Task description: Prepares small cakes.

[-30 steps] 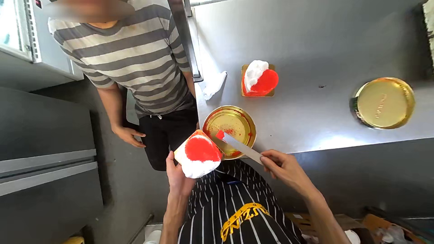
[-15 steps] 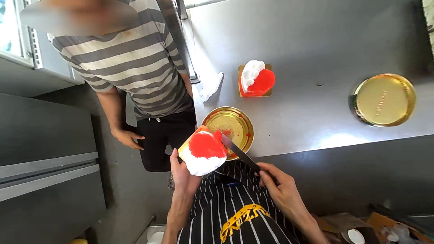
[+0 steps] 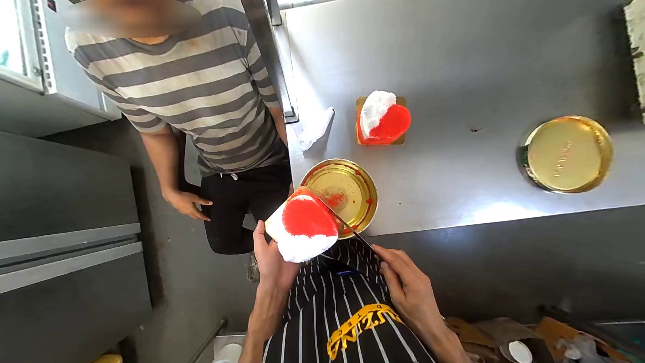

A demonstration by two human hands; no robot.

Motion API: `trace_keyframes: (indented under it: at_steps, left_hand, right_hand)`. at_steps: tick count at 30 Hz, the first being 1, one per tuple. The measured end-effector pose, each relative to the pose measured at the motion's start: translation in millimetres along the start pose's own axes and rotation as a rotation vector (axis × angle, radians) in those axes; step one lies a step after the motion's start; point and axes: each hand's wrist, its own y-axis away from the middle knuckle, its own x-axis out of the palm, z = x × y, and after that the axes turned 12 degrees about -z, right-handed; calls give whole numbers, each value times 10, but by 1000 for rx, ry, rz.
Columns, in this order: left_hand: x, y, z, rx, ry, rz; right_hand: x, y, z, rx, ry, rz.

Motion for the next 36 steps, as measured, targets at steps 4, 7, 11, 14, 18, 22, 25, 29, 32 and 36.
trace_keyframes:
  at_steps: [4, 7, 11, 14, 18, 22, 25, 29, 32, 36]
  left_hand:
    - [-21, -7, -14, 4, 3, 23]
    - [-26, 2, -26, 9, -14, 11]
    - [-33, 12, -41, 0, -11, 13]
    - [-34, 15, -42, 10, -18, 4]
    - [-38, 27, -47, -5, -21, 28]
    - [-61, 23, -30, 8, -44, 32]
    - [-92, -2, -15, 0, -58, 58]
    - [-73, 6, -3, -22, -36, 46]
    - [-64, 17, 7, -37, -27, 42]
    - [-65, 25, 21, -39, -46, 30]
  right_hand:
    - [-1, -9, 20, -11, 31, -17]
    - [-3, -9, 31, -11, 37, -19]
    - [-5, -5, 34, 67, -76, 36]
    - [-44, -35, 60, 229, -224, 124]
    - [-115, -87, 73, 365, -352, 202]
    - [-184, -123, 78, 363, -386, 197]
    - [-222, -135, 99, 262, -325, 177]
    - [-203, -103, 126, 98, -216, 87]
    - [-162, -67, 98, 23, -135, 38]
    - [-139, -37, 66, -18, -71, 12]
